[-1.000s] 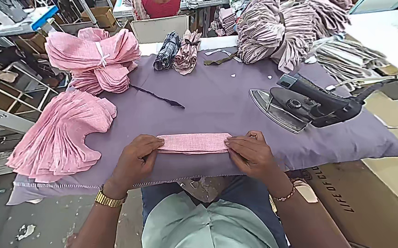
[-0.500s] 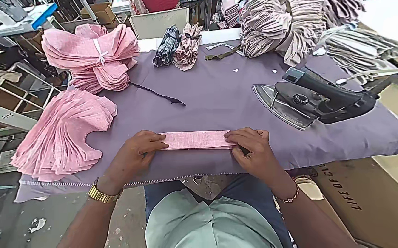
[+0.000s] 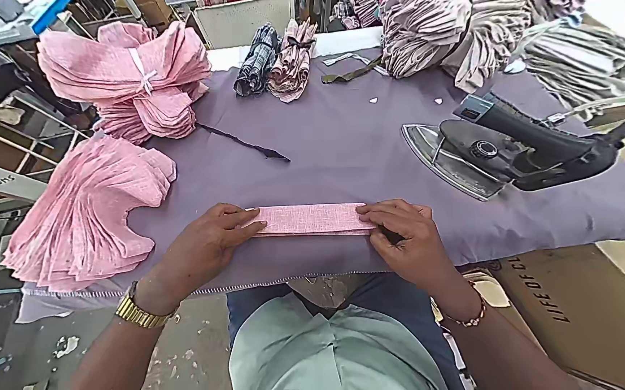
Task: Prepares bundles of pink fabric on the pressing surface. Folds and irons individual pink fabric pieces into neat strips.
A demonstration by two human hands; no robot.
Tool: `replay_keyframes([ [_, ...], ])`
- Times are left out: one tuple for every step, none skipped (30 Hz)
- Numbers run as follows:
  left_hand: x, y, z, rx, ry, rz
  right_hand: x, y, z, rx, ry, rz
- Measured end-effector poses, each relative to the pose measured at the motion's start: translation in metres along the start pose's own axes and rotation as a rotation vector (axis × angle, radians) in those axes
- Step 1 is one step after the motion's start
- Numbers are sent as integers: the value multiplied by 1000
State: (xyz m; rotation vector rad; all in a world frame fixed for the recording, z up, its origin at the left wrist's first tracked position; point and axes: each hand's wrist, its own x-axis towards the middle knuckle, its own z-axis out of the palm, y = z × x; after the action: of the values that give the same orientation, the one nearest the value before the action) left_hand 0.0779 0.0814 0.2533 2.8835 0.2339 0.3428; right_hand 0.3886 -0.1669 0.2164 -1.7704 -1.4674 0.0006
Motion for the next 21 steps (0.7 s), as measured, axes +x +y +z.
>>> replay_keyframes([
  [0, 0, -1, -1, -6, 3, 0, 0, 0, -2, -4, 4],
  [1, 1, -2, 4, -15, 6, -1, 0, -1, -12, -10, 1],
  [2, 3, -2, 20, -24, 7, -1, 1, -1, -29, -15, -8],
  [3, 6, -3, 51, -35, 12, -1, 0, -1, -48, -20, -21],
  [4, 10, -3, 85, -55, 16, -1, 0, -1, -73, -22, -34],
  [5, 13, -3, 121, -79, 14, 0, -1, -1, -101, -22, -50],
  [7, 18, -2, 154, -108, 2, 0, -2, 0, -125, -19, -69],
  [8, 23, 0, 190, -135, -12, 0, -3, 1, -153, -16, -88],
  [9, 27, 2, 223, -161, -30, 0, -4, 1, -179, -10, -104],
  [10, 31, 3, 245, -183, -48, 1, -5, 2, -204, -7, -116],
  [12, 34, 4, 257, -194, -63, 0, -6, 2, -228, -4, -125],
  [14, 36, 4, 274, -206, -76, 0, -7, 3, -251, -4, -134],
  [16, 39, 4, 297, -225, -88, 0, -8, 3, -277, -8, -145],
  [19, 42, 4, 322, -246, -99, 0, -10, 2, -308, -25, -152],
  [23, 45, 4, 343, -268, -110, -1, -12, 0, -341, -50, -157],
  [26, 48, 5, 356, -284, -118, -1, -14, -3, -366, -75, -163],
  [29, 52, 5, 367, -302, -133, -3, -14, -4, -380, -96, -167],
  [32, 54, 6, 377, -316, -149, -6, -14, -6, -382, -108, -167],
  [33, 56, 7, 386, -325, -158, -12, -11, -6, -378, -98, -163],
  [34, 56, 7, 397, -326, -162, -18, -6, -4, -369, -56, -159],
  [36, 57, 8, 406, -332, -170, -23, 1, 0, -358, 1, -159],
])
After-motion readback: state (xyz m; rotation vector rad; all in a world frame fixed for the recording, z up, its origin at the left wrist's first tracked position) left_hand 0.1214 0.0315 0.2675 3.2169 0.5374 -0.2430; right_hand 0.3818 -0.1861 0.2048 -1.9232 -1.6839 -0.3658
